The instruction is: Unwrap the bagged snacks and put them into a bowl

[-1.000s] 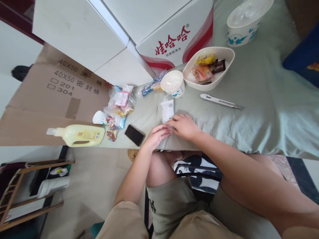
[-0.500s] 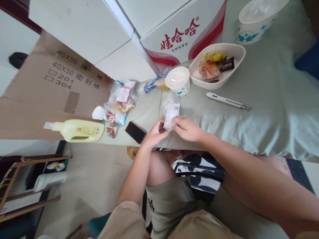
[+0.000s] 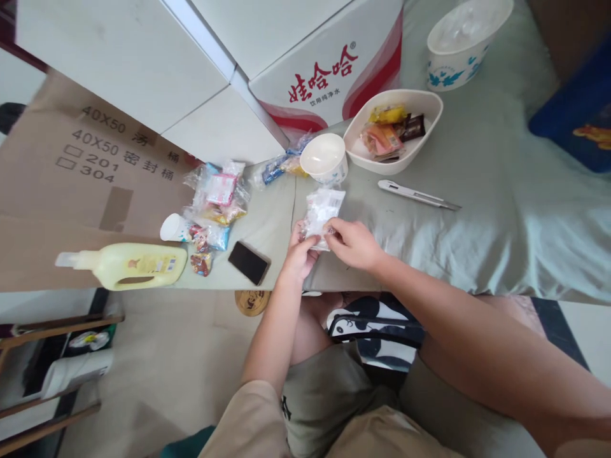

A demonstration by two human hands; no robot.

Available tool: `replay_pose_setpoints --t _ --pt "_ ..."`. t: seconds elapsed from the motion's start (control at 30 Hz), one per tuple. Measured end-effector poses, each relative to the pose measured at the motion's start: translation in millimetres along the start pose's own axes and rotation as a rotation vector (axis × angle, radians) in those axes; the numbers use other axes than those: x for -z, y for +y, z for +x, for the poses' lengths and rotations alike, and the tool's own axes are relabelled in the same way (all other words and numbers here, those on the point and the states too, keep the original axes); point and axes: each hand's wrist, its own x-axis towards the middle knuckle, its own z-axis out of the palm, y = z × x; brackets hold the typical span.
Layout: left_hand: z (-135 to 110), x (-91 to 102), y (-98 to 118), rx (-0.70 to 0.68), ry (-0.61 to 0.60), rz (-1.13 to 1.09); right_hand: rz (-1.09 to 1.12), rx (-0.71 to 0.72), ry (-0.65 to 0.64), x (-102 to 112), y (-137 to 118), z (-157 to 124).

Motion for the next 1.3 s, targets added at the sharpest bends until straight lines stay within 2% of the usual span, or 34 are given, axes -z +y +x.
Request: replay_pose_setpoints --t 0.1,0.17,0.27,0.33,0.4,0.47,0.6,0.67,0.77,0.93,1.1,1.2,1.3 --pt "5.0 -0.6 -6.0 -0.081 0.042 0.039 0.101 0.037 0.097 1.7 6.7 3.4" --pt "5.3 2.1 -7.9 -0.103 0.037 0.026 0.208 0.033 0.210 5.1 13.2 7.8" --pt "3.0 8.2 -8.2 -0.074 -0.076 0.021 0.427 -0.074 0.341 12.5 23.2 17.7" --pt "1.8 11.2 -7.6 -0.047 -0.193 0.061 0.568 -0.110 0.285 16.9 27.8 23.6" --pt "1.9 11.9 -7.1 -0.030 -0.276 0.106 0.599 -0.060 0.194 19.5 29.7 26.1" --pt "3.5 9.9 -6.6 -0.016 -0.316 0.132 0.478 0.049 0.187 20.3 29.5 24.1" --pt "8.7 -0.4 -6.8 -0.001 -0.378 0.133 0.004 0.260 0.279 21.5 27.8 12.9" --pt "11.6 -7.7 -8.0 -0.022 -0.373 0.086 -0.192 0.308 0.287 23.2 27.4 8.0" --pt "15.7 -18.5 -11.0 -0.069 -0.313 -0.020 -0.366 0.317 0.309 25.3 26.7 3.0" --pt "17.8 -28.7 -14.4 -0.155 -0.215 -0.104 -0.404 0.360 0.245 22.7 29.4 -5.4" --pt "19.2 -33.2 -10.4 -0.220 -0.238 -0.010 -0.228 0.393 0.097 31.4 38.7 -17.7" --pt "25.0 -37.2 -5.8 -0.127 -0.220 -0.058 -0.164 0.376 0.193 48.8 42.7 -22.5" --pt "31.2 -43.2 -2.0 -0.048 -0.188 -0.132 -0.231 0.417 0.305 61.1 45.2 -22.9"
